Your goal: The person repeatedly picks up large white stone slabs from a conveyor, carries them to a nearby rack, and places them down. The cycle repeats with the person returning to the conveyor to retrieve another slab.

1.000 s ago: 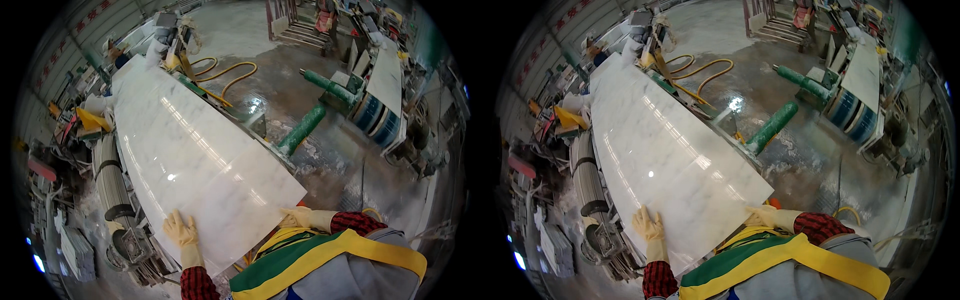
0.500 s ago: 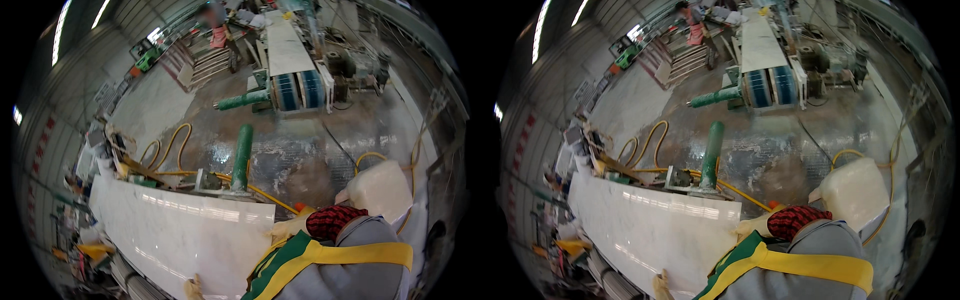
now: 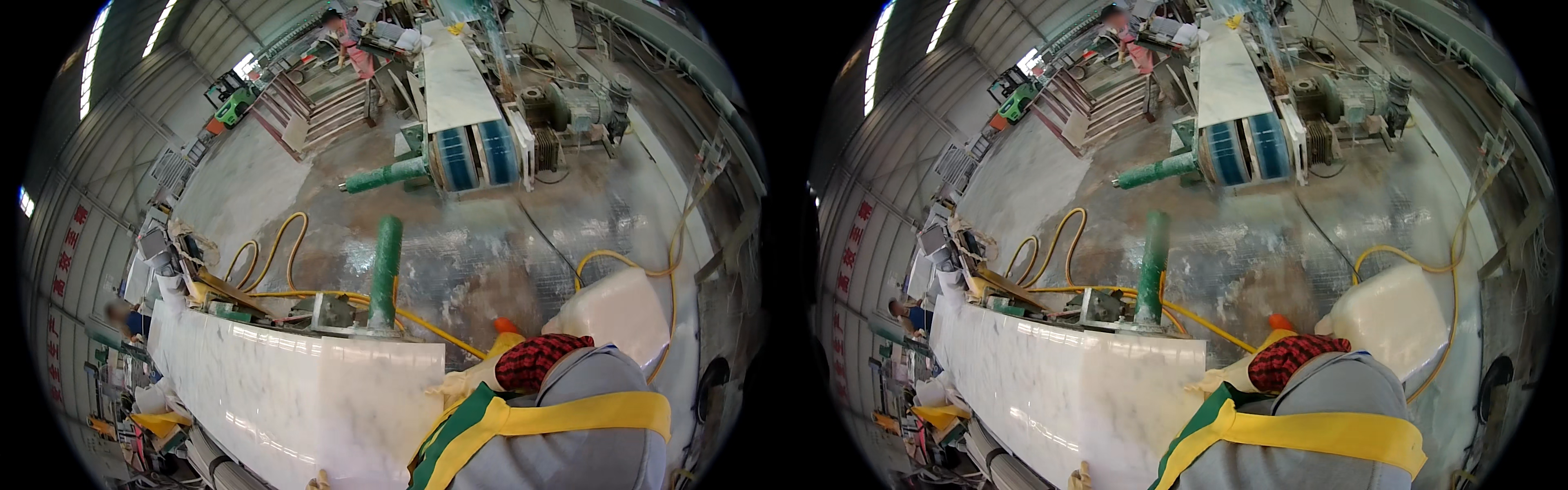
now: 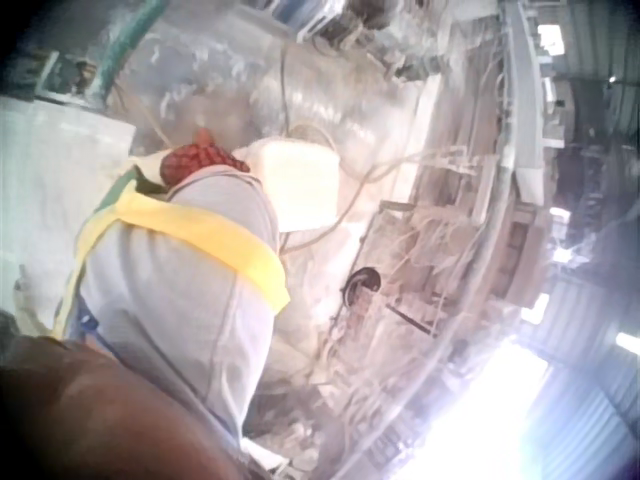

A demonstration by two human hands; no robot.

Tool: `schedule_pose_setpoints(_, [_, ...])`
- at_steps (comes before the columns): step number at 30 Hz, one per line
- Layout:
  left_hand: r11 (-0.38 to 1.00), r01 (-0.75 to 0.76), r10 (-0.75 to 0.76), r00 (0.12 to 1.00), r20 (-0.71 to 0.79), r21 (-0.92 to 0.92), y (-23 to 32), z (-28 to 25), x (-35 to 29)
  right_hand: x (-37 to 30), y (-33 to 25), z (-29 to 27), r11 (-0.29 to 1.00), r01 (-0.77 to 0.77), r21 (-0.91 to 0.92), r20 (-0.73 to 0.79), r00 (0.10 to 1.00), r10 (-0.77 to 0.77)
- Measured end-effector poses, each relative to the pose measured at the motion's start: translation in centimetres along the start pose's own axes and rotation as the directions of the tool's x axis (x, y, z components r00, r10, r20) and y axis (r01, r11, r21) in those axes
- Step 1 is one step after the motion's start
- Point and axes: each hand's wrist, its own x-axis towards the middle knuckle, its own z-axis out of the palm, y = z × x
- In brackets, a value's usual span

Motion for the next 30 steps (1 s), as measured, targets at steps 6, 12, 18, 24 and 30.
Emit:
schedule_pose_setpoints(6, [0.999, 0.028, -0.027, 0.999, 0.045, -0.028, 1.6, -1.5, -0.9, -1.6, -0.4, -2.9, 0.995, 0.098, 0.01, 0.016, 0.995, -0.098])
schedule_pose_setpoints(12, [0.982, -0.056, 0.076, 0.992, 0.105, -0.182, 4.0, -4.6, 0.0, -2.5, -1.5, -7.2, 0.932, 0.332, 0.146, -0.131, 0.94, -0.314])
schedule_pose_setpoints(18, [0.993, -0.028, 0.025, 0.999, -0.023, -0.112, 29.0, -13.5, -1.7, -1.8, -11.4, -18.2, 0.952, 0.142, 0.272, -0.487, 0.873, 0.009])
schedule_pose_setpoints(24, [0.926, -0.159, 0.131, 0.986, -0.105, -0.343, 46.1, -11.8, 6.8, -7.9, -31.1, -29.7, 0.958, 0.275, 0.076, -0.698, 0.701, -0.146])
schedule_pose_setpoints(30, [0.93, -0.307, 0.296, 0.951, -0.086, -0.203, 65.6, -4.9, 8.8, -13.9, -41.3, -42.8, 0.943, 0.331, -0.007, -0.907, 0.395, -0.145])
